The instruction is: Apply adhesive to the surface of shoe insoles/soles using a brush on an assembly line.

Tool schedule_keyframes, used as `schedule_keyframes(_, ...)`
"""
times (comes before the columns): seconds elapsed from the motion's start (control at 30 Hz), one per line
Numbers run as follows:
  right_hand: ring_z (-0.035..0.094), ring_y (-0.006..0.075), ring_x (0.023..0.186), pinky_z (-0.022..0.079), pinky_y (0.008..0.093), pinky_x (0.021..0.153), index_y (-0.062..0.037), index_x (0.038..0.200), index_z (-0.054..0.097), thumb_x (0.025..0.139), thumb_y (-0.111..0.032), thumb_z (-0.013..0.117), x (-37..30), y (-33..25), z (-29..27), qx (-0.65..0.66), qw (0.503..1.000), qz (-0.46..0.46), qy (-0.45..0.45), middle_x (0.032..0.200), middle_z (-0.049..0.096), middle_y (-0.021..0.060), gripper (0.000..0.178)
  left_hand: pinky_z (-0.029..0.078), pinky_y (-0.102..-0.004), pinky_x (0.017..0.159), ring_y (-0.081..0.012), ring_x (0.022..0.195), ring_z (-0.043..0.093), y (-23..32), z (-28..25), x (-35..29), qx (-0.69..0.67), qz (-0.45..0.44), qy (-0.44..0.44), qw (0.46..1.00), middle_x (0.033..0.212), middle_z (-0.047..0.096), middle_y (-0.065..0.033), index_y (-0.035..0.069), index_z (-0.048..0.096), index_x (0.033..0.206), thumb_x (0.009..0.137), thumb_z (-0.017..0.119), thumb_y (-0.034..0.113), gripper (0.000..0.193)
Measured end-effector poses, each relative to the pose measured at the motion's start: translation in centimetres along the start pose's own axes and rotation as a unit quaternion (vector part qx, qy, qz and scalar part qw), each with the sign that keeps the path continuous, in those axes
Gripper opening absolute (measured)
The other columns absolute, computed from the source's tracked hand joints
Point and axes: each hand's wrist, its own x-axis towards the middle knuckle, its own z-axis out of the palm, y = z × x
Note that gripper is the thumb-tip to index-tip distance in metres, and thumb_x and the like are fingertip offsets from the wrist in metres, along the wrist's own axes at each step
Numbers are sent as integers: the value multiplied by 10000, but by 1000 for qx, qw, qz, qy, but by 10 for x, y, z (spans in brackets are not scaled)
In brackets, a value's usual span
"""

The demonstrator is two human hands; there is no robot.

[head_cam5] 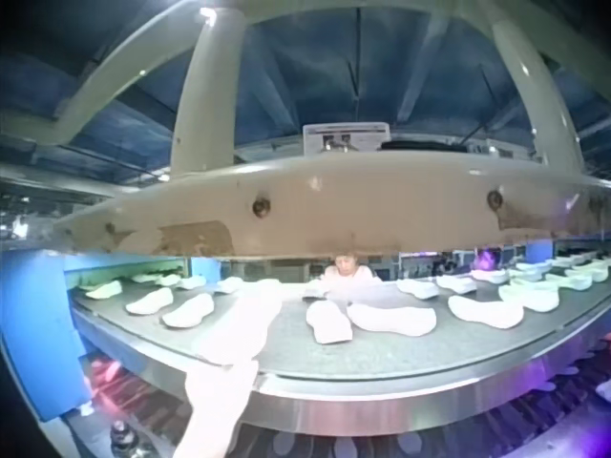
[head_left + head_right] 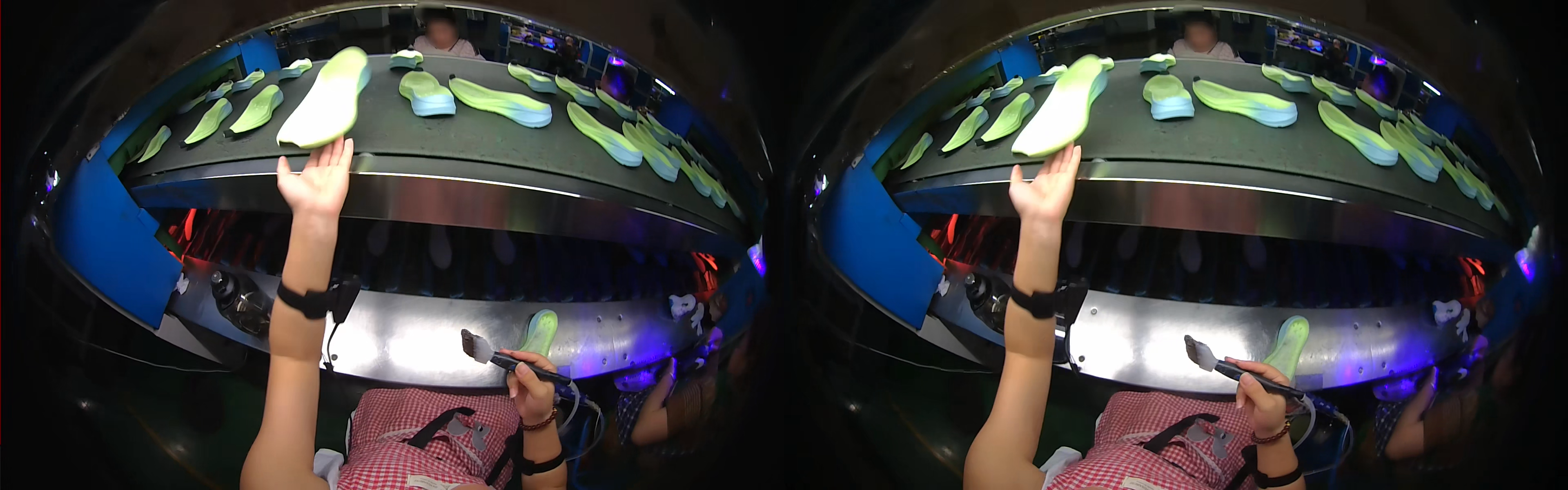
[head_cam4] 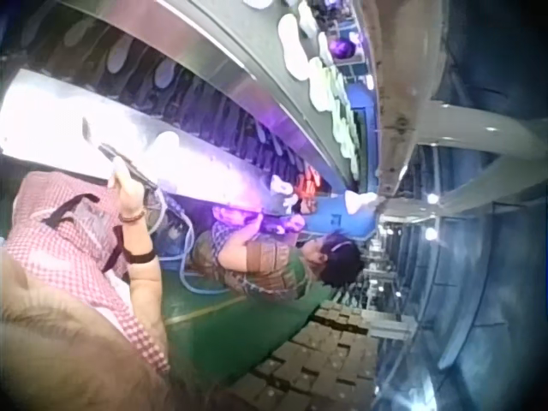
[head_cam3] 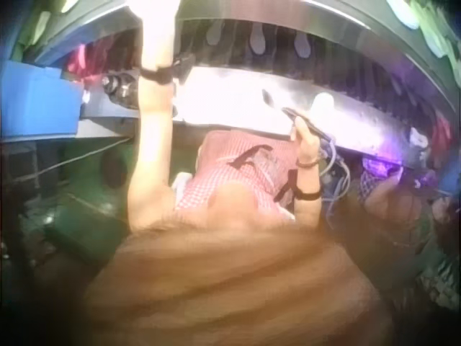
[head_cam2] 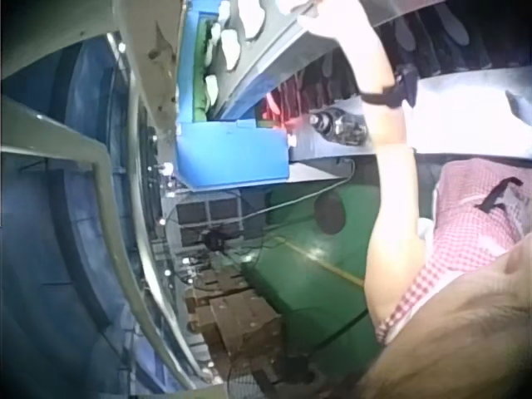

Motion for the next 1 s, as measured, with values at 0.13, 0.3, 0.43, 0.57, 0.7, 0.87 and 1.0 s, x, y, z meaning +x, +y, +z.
schedule_keyframes(0.13,586,150,695,484,216,623,77,1008,538,792,20,537,3,14,-3,-57,998,18,12,1052,567,227,224,284,-353,1007,-280,1264,280,-54,-17,45,487,22,-102,867,1370,262,-179,-14,203,1324,810,512,310,682)
schedule_keyframes(0.3,611,161,778,494,234,694,71,979,572,711,93,594,2,22,-11,-49,997,33,51,997,604,184,270,230,-418,1030,-372,1254,264,-124,-15,64,883,208,-266,326,1366,244,-225,1,180,1339,748,608,236,767)
schedule_keyframes(0.43,570,154,697,469,240,642,54,935,577,697,98,602,0,32,-19,-38,995,36,81,952,607,195,243,177,-443,1042,-354,1290,183,-129,-6,69,941,182,-221,178,1419,167,-144,67,148,1367,740,600,334,818)
schedule_keyframes(0.57,564,154,716,465,245,665,55,931,578,695,105,594,-5,39,-24,-40,995,40,83,957,603,195,241,279,-391,964,-299,1190,319,-131,-1,70,959,145,-171,174,1380,264,-98,81,196,1359,728,602,372,805)
schedule_keyframes(0.7,582,200,806,466,272,748,58,935,566,697,102,567,-11,36,-26,-47,995,38,81,953,600,190,243,355,-348,845,-242,1025,435,-135,-5,70,946,259,-146,126,1084,506,-74,37,472,1140,675,666,412,629)
schedule_keyframes(0.87,585,254,881,444,320,845,65,939,549,701,85,554,-12,31,-41,-39,995,0,90,945,597,196,238,368,-355,766,-241,900,468,-112,0,46,890,370,-234,127,925,553,-66,72,628,818,639,694,401,381)
schedule_keyframes(1.0,591,252,880,438,339,862,69,928,572,690,79,590,-10,26,-45,-5,994,-12,104,940,610,193,239,330,-369,793,-266,878,464,-83,-3,-13,728,456,-286,423,837,554,-97,84,588,707,704,625,232,152)
